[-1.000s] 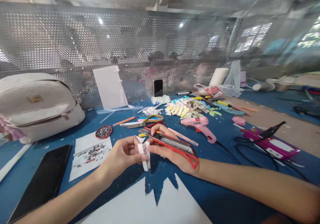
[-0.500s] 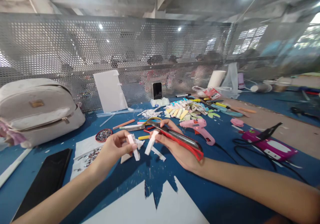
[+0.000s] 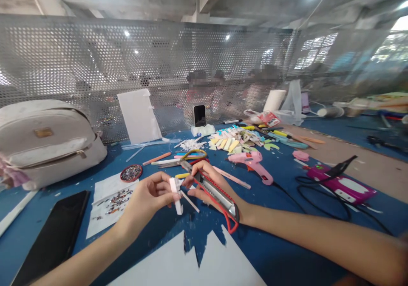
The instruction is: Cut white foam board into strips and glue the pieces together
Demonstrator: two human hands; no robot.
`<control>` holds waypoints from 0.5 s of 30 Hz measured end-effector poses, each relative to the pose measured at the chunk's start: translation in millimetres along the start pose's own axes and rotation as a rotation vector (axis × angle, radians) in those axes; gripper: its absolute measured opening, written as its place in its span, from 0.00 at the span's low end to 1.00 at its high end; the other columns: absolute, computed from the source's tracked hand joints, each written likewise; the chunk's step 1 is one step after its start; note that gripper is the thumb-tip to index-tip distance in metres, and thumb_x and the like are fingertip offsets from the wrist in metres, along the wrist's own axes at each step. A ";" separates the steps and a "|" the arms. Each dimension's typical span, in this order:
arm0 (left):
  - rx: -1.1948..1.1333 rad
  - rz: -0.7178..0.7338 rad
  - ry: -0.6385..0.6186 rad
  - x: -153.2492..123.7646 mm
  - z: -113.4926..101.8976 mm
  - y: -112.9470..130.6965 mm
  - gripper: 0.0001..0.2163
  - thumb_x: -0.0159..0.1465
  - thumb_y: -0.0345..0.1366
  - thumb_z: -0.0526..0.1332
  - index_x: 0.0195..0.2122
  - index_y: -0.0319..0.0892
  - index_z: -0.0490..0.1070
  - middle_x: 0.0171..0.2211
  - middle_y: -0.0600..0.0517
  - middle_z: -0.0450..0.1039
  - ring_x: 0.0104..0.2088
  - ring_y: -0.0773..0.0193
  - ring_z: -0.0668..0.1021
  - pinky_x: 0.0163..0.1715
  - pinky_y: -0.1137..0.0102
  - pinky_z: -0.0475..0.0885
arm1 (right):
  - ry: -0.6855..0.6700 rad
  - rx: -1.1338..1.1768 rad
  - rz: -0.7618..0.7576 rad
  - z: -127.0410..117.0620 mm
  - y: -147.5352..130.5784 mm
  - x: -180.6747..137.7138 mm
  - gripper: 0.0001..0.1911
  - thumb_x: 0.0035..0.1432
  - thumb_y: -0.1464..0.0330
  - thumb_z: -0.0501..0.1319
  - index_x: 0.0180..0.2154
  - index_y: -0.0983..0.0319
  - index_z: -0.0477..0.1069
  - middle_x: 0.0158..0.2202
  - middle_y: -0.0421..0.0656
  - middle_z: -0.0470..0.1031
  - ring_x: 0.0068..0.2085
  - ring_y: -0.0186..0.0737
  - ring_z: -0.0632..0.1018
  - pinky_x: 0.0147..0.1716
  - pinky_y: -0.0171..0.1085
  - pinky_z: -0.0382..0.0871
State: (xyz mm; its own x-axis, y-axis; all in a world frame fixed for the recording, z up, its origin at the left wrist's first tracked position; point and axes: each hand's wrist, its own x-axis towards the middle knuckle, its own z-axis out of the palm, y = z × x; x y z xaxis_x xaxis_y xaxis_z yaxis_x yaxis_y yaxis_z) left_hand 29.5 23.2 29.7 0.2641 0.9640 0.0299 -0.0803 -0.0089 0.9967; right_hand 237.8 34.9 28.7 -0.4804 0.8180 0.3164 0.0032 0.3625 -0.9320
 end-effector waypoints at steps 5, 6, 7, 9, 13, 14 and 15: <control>0.087 0.082 0.165 -4.4 0.1 14.0 0.09 0.54 0.36 0.72 0.31 0.40 0.74 0.28 0.53 0.79 0.30 0.67 0.79 0.31 0.76 0.72 | -0.019 -0.237 -0.060 -4.5 3.6 -1.8 0.13 0.60 0.64 0.63 0.41 0.58 0.60 0.34 0.38 0.72 0.31 0.36 0.74 0.33 0.35 0.67; 0.111 0.097 0.202 -4.9 -1.2 17.6 0.09 0.55 0.37 0.72 0.32 0.40 0.75 0.30 0.52 0.80 0.33 0.65 0.80 0.33 0.76 0.72 | -0.022 -0.290 -0.076 -5.9 1.5 -2.8 0.12 0.61 0.63 0.61 0.42 0.58 0.61 0.33 0.38 0.71 0.31 0.36 0.73 0.33 0.36 0.66; 0.132 0.107 0.230 -5.3 -2.5 20.7 0.08 0.57 0.38 0.71 0.34 0.41 0.77 0.33 0.51 0.80 0.36 0.64 0.80 0.36 0.75 0.73 | -0.012 -0.335 -0.099 -7.4 -1.7 -3.9 0.10 0.63 0.63 0.58 0.44 0.58 0.61 0.33 0.38 0.70 0.31 0.37 0.72 0.33 0.36 0.66; 0.162 0.128 0.249 -5.6 -5.2 25.1 0.09 0.60 0.39 0.68 0.39 0.42 0.78 0.41 0.49 0.80 0.42 0.62 0.79 0.40 0.75 0.73 | 0.040 -0.410 -0.162 -10.7 -9.9 -6.0 0.08 0.65 0.63 0.53 0.44 0.59 0.60 0.34 0.40 0.67 0.32 0.37 0.70 0.33 0.37 0.65; 0.207 0.196 0.242 -4.5 -8.6 26.3 0.08 0.64 0.41 0.65 0.40 0.44 0.79 0.54 0.49 0.74 0.47 0.62 0.76 0.40 0.75 0.71 | 0.045 -0.538 -0.288 -16.0 -22.3 -5.2 0.07 0.64 0.65 0.48 0.33 0.59 0.57 0.30 0.39 0.62 0.28 0.36 0.64 0.28 0.36 0.60; 0.215 0.204 0.254 -4.2 -9.2 25.9 0.09 0.64 0.41 0.65 0.41 0.45 0.79 0.54 0.50 0.74 0.46 0.62 0.76 0.40 0.75 0.71 | 0.014 -0.563 -0.315 -16.5 -23.4 -4.1 0.09 0.63 0.65 0.47 0.30 0.59 0.56 0.27 0.39 0.61 0.27 0.36 0.63 0.28 0.36 0.59; 0.218 0.207 0.270 -3.9 -9.8 25.6 0.10 0.64 0.42 0.65 0.43 0.45 0.78 0.53 0.50 0.75 0.44 0.63 0.76 0.40 0.76 0.71 | -0.030 -0.594 -0.339 -16.6 -23.8 -2.8 0.10 0.62 0.66 0.48 0.27 0.59 0.55 0.25 0.38 0.61 0.26 0.36 0.63 0.27 0.36 0.58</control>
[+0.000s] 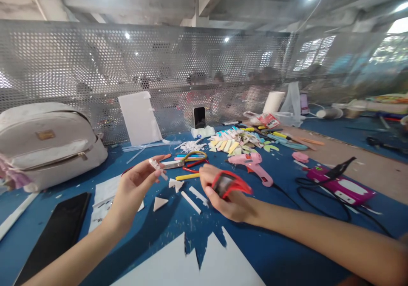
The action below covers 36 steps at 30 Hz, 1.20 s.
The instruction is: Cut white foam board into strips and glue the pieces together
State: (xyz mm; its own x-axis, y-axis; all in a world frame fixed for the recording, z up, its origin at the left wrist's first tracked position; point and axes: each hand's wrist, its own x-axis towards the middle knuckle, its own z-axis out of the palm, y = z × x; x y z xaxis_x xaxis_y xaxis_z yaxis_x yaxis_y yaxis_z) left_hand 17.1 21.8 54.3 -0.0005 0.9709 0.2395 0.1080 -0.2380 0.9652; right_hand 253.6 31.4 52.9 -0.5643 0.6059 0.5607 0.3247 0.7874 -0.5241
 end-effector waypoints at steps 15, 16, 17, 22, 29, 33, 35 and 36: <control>-0.096 -0.074 -0.014 -3.0 4.2 2.1 0.16 0.60 0.40 0.68 0.49 0.44 0.76 0.40 0.50 0.78 0.36 0.64 0.75 0.36 0.74 0.71 | -0.577 -0.484 0.172 14.5 -9.6 -0.5 0.26 0.55 0.44 0.62 0.31 0.62 0.71 0.24 0.42 0.76 0.24 0.40 0.74 0.22 0.34 0.44; -0.131 -0.097 -0.032 -4.8 7.3 0.9 0.16 0.57 0.40 0.70 0.46 0.43 0.76 0.39 0.50 0.78 0.35 0.64 0.76 0.35 0.74 0.71 | -0.520 -0.394 0.176 13.3 -8.7 0.2 0.24 0.57 0.46 0.62 0.32 0.61 0.70 0.24 0.40 0.75 0.24 0.39 0.73 0.23 0.34 0.46; -0.174 -0.125 -0.058 -6.9 10.7 -1.2 0.16 0.55 0.39 0.72 0.43 0.42 0.76 0.38 0.51 0.78 0.34 0.64 0.76 0.34 0.74 0.71 | -0.458 -0.286 0.181 12.2 -7.6 0.7 0.22 0.59 0.48 0.61 0.33 0.61 0.69 0.24 0.38 0.73 0.25 0.37 0.72 0.23 0.33 0.48; -0.354 -0.250 -0.252 -20.6 26.9 -17.9 0.15 0.47 0.36 0.77 0.31 0.39 0.73 0.26 0.53 0.77 0.27 0.67 0.77 0.31 0.75 0.71 | -0.251 0.145 0.180 11.0 -5.4 -0.3 0.19 0.67 0.52 0.54 0.35 0.61 0.66 0.26 0.37 0.68 0.26 0.33 0.68 0.27 0.32 0.56; -0.387 -0.335 -0.257 -31.7 36.8 -20.4 0.17 0.39 0.30 0.79 0.25 0.39 0.72 0.21 0.57 0.74 0.23 0.70 0.76 0.27 0.76 0.71 | -0.264 0.265 0.174 15.9 -10.0 -2.3 0.12 0.68 0.63 0.55 0.31 0.60 0.63 0.26 0.35 0.62 0.27 0.33 0.63 0.28 0.32 0.55; -0.387 -0.405 -0.295 -33.4 36.0 -20.9 0.18 0.42 0.35 0.79 0.27 0.39 0.71 0.25 0.55 0.75 0.23 0.69 0.77 0.28 0.74 0.73 | -0.256 0.385 0.220 17.4 -10.4 -2.0 0.14 0.68 0.62 0.55 0.30 0.61 0.62 0.26 0.36 0.61 0.28 0.33 0.62 0.28 0.32 0.55; -0.423 -0.441 -0.333 -34.0 34.3 -21.8 0.18 0.45 0.37 0.78 0.29 0.39 0.71 0.27 0.55 0.75 0.25 0.67 0.79 0.29 0.73 0.74 | -0.264 0.432 0.228 17.1 -9.9 -1.4 0.16 0.68 0.60 0.55 0.29 0.61 0.62 0.26 0.36 0.61 0.28 0.33 0.61 0.28 0.32 0.55; -0.438 -0.451 -0.356 -34.0 33.2 -21.9 0.17 0.47 0.37 0.77 0.30 0.39 0.71 0.28 0.55 0.75 0.26 0.67 0.79 0.30 0.72 0.75 | -0.269 0.461 0.236 16.6 -9.0 -0.9 0.16 0.68 0.59 0.55 0.29 0.61 0.62 0.26 0.36 0.60 0.28 0.33 0.61 0.29 0.32 0.56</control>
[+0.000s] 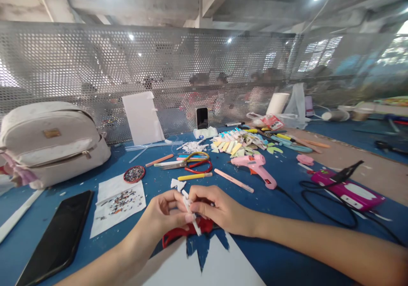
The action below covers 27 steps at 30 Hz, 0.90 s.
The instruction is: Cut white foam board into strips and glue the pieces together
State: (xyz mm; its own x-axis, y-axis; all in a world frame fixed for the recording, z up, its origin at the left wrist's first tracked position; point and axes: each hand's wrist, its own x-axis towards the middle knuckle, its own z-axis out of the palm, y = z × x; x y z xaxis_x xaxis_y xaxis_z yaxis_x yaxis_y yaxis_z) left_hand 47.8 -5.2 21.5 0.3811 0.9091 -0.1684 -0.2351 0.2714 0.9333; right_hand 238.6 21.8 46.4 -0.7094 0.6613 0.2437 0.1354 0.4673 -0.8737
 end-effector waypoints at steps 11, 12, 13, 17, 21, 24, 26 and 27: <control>0.040 -0.020 -0.046 -0.1 -0.8 5.7 0.15 0.50 0.37 0.76 0.30 0.38 0.71 0.26 0.55 0.73 0.26 0.68 0.77 0.31 0.71 0.76 | 0.125 0.183 0.062 -6.1 12.4 3.0 0.18 0.67 0.54 0.56 0.31 0.61 0.60 0.23 0.33 0.57 0.24 0.31 0.60 0.24 0.32 0.54; 0.050 -0.017 -0.039 0.7 -1.2 4.4 0.16 0.49 0.38 0.77 0.29 0.38 0.71 0.26 0.56 0.72 0.24 0.69 0.76 0.30 0.72 0.75 | 0.098 0.170 0.070 -4.4 11.9 2.4 0.18 0.66 0.54 0.56 0.31 0.61 0.61 0.24 0.34 0.58 0.24 0.31 0.61 0.24 0.32 0.54; 0.059 -0.017 -0.034 1.3 -1.7 3.3 0.16 0.49 0.39 0.77 0.29 0.38 0.71 0.25 0.56 0.72 0.24 0.70 0.76 0.29 0.73 0.74 | 0.066 0.172 0.076 -2.8 11.3 1.9 0.19 0.66 0.53 0.56 0.31 0.61 0.62 0.24 0.34 0.59 0.24 0.31 0.61 0.24 0.32 0.54; 0.077 -0.026 -0.013 2.5 -2.9 1.6 0.18 0.45 0.39 0.78 0.27 0.39 0.71 0.25 0.55 0.74 0.25 0.69 0.77 0.27 0.76 0.73 | -0.045 0.254 0.094 -0.6 9.9 1.3 0.20 0.66 0.52 0.56 0.32 0.61 0.61 0.22 0.33 0.59 0.23 0.30 0.60 0.24 0.32 0.54; 0.088 -0.001 0.013 4.8 -3.8 -0.4 0.18 0.43 0.35 0.79 0.26 0.39 0.70 0.24 0.55 0.75 0.23 0.69 0.77 0.25 0.76 0.72 | -0.068 0.266 0.097 -0.4 10.5 1.3 0.19 0.65 0.52 0.57 0.34 0.61 0.61 0.22 0.33 0.60 0.24 0.30 0.61 0.25 0.31 0.54; 0.094 0.050 0.033 8.3 -6.1 -3.8 0.19 0.40 0.32 0.80 0.24 0.39 0.70 0.22 0.55 0.76 0.21 0.70 0.76 0.24 0.76 0.72 | -0.034 0.217 0.074 1.1 10.7 0.2 0.18 0.66 0.53 0.57 0.33 0.61 0.62 0.23 0.33 0.60 0.24 0.30 0.61 0.25 0.31 0.54; 0.112 0.062 0.038 9.5 -7.4 -4.5 0.19 0.38 0.30 0.80 0.23 0.38 0.70 0.22 0.55 0.76 0.22 0.70 0.76 0.24 0.77 0.71 | 0.001 0.191 0.062 2.3 10.2 -0.6 0.18 0.67 0.54 0.56 0.32 0.61 0.62 0.22 0.33 0.60 0.23 0.30 0.61 0.25 0.32 0.53; 0.118 0.053 0.024 9.4 -7.5 -3.9 0.18 0.39 0.30 0.80 0.24 0.38 0.70 0.22 0.55 0.76 0.22 0.70 0.77 0.25 0.77 0.72 | 0.012 0.194 0.058 2.8 9.9 -0.8 0.19 0.67 0.55 0.56 0.31 0.61 0.62 0.22 0.34 0.59 0.23 0.30 0.60 0.25 0.32 0.53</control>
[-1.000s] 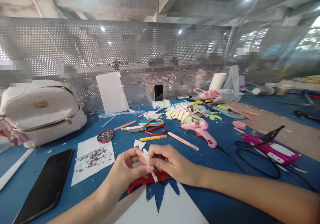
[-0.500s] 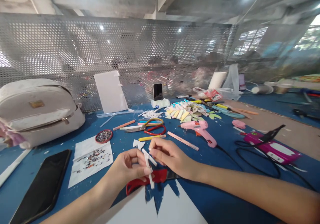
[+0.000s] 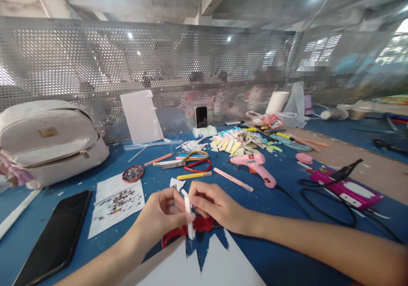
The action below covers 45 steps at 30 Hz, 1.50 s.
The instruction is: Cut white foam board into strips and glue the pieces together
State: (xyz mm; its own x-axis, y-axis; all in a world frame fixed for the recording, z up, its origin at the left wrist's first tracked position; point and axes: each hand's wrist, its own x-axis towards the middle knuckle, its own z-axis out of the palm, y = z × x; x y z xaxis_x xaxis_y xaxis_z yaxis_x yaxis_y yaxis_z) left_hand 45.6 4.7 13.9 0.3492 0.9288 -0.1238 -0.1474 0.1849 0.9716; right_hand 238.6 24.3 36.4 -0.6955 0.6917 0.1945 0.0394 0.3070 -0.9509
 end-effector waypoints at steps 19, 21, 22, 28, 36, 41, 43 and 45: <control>-0.063 0.062 0.044 -2.7 0.6 9.0 0.17 0.47 0.37 0.77 0.25 0.38 0.68 0.23 0.57 0.74 0.23 0.73 0.75 0.25 0.79 0.70 | -0.140 0.171 0.066 -1.2 5.0 2.4 0.18 0.65 0.54 0.59 0.33 0.61 0.60 0.22 0.31 0.54 0.22 0.29 0.55 0.21 0.32 0.46; -0.087 0.069 0.010 -2.7 1.1 8.8 0.17 0.46 0.35 0.77 0.25 0.38 0.67 0.24 0.56 0.75 0.24 0.72 0.76 0.26 0.79 0.70 | -0.176 0.172 0.068 -1.2 6.4 2.2 0.18 0.65 0.54 0.59 0.33 0.61 0.60 0.22 0.32 0.54 0.22 0.29 0.55 0.21 0.32 0.47; -0.095 0.074 -0.009 -2.7 1.2 8.5 0.17 0.46 0.34 0.78 0.24 0.38 0.67 0.24 0.56 0.76 0.25 0.72 0.76 0.27 0.79 0.70 | -0.190 0.180 0.066 -1.3 6.8 2.1 0.19 0.65 0.54 0.59 0.32 0.61 0.59 0.23 0.32 0.53 0.23 0.29 0.55 0.21 0.32 0.47; -0.057 0.107 0.018 1.7 -2.7 3.0 0.17 0.45 0.32 0.78 0.26 0.38 0.69 0.23 0.57 0.76 0.21 0.73 0.76 0.24 0.79 0.69 | -0.179 0.018 0.017 -3.9 5.6 1.9 0.19 0.67 0.55 0.56 0.31 0.62 0.61 0.25 0.34 0.57 0.26 0.31 0.59 0.26 0.32 0.52; 0.090 0.056 0.078 -0.8 -2.2 8.8 0.13 0.48 0.34 0.76 0.27 0.38 0.72 0.24 0.57 0.75 0.23 0.71 0.77 0.25 0.78 0.70 | -0.106 -0.173 -0.034 -1.0 -1.4 0.8 0.14 0.68 0.64 0.54 0.30 0.63 0.64 0.23 0.34 0.56 0.25 0.30 0.58 0.25 0.32 0.52; 0.086 0.034 0.112 -7.2 2.7 20.9 0.14 0.53 0.44 0.73 0.29 0.38 0.74 0.27 0.52 0.78 0.27 0.65 0.80 0.30 0.72 0.75 | -0.042 0.007 0.035 -4.9 2.9 7.1 0.14 0.66 0.62 0.56 0.29 0.62 0.61 0.22 0.33 0.57 0.23 0.29 0.57 0.23 0.32 0.50; 0.050 0.038 0.123 -7.3 1.3 24.2 0.15 0.52 0.44 0.73 0.29 0.39 0.73 0.27 0.52 0.78 0.28 0.65 0.80 0.31 0.72 0.76 | -0.027 0.078 0.044 -8.4 6.2 9.1 0.16 0.66 0.60 0.55 0.29 0.61 0.59 0.20 0.32 0.56 0.21 0.29 0.57 0.22 0.32 0.50; 0.019 0.054 0.167 -6.4 -0.5 25.9 0.16 0.51 0.45 0.74 0.29 0.39 0.73 0.26 0.53 0.78 0.27 0.67 0.79 0.31 0.73 0.76 | -0.016 0.090 0.031 -10.9 7.8 9.3 0.17 0.67 0.58 0.55 0.29 0.61 0.58 0.20 0.32 0.56 0.21 0.29 0.56 0.22 0.32 0.50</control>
State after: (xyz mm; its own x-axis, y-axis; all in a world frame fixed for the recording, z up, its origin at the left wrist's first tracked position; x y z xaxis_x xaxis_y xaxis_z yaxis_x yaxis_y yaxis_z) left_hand 39.0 3.7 39.7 0.1823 0.9780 -0.1016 -0.1432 0.1286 0.9813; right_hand 240.3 40.3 33.4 -0.7063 0.6892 0.1618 -0.0030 0.2257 -0.9742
